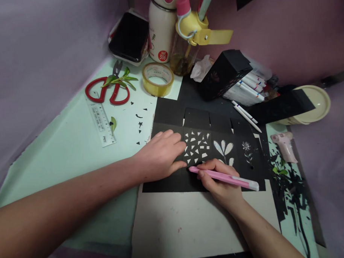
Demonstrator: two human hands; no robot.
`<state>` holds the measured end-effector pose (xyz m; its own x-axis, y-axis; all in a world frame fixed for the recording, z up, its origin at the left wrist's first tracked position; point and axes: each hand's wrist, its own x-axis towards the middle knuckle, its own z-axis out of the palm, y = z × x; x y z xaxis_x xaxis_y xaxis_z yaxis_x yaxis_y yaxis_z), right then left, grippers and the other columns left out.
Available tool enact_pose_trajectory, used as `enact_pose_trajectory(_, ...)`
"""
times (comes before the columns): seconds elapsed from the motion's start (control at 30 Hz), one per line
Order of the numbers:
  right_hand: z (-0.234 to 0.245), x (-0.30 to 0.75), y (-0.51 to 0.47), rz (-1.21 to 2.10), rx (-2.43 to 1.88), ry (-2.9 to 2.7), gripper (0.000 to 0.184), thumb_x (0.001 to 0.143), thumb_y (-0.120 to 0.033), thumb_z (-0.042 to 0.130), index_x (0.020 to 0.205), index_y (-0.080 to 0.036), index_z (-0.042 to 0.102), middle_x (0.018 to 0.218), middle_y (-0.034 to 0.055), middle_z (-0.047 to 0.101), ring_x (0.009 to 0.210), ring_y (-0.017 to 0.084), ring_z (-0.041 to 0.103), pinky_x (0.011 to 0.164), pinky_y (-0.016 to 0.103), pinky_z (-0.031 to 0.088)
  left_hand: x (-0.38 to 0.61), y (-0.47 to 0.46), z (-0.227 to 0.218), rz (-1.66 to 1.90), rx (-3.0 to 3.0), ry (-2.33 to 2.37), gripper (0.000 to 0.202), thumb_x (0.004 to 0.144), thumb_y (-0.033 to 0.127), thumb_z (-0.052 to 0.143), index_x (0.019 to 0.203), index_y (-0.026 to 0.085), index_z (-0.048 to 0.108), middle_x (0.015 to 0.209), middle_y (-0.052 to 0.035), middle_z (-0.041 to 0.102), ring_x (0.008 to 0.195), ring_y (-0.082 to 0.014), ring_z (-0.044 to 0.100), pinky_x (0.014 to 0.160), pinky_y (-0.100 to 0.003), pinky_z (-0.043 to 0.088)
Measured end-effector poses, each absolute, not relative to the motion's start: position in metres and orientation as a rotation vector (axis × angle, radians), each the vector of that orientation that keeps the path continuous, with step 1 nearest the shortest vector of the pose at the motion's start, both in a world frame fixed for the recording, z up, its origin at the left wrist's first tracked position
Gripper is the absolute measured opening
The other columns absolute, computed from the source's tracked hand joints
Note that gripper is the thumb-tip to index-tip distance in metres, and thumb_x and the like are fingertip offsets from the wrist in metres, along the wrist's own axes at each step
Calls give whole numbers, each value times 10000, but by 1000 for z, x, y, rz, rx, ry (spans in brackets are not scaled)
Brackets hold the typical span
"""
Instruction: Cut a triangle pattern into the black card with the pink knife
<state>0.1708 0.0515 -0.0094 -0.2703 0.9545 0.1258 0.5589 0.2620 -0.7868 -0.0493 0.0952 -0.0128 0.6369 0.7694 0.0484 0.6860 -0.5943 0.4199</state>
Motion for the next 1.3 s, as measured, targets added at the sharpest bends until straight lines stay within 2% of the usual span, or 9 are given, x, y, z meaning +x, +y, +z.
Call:
enact_pose_trajectory(0.97, -11, 171, 52, 814, -1396, -1831, 144, 809, -192, 642, 673, -208, 597, 623, -24, 679, 532, 123, 603, 521, 230, 459, -48, 97, -9, 280, 2471, 1169, 285, 869, 420, 679, 825, 169, 551, 932, -56, 543, 890, -228, 486, 722, -323, 348)
enact_pose_trajectory(1.1, -18, 175, 50, 861, -1380, -1674, 180, 864, -249, 626, 690, -207, 608, 592, -28, 633, 536, 125, 571, 531, 242, 448, -48, 96, -10, 305, 2500, 1168, 298, 877, 425, 671, 810, 170, 531, 917, -53, 534, 887, -227, 481, 723, -319, 353)
enact_pose_trajectory(1.23, -19, 180, 48, 865, -1306, -1552, 302, 896, -298, 624, 620, -204, 545, 551, -29, 581, 531, 122, 547, 540, 250, 445, -48, 94, -11, 329, 2520, 1170, 286, 884, 416, 660, 814, 170, 534, 912, -53, 534, 881, -226, 480, 721, -317, 351)
enact_pose_trajectory(1.3, -15, 182, 48, 826, -1328, -1556, 274, 893, -297, 632, 644, -200, 576, 558, -28, 581, 531, 118, 543, 526, 243, 436, -48, 94, -10, 333, 2526, 1169, 288, 887, 418, 657, 811, 170, 532, 905, -51, 533, 880, -226, 480, 727, -319, 352)
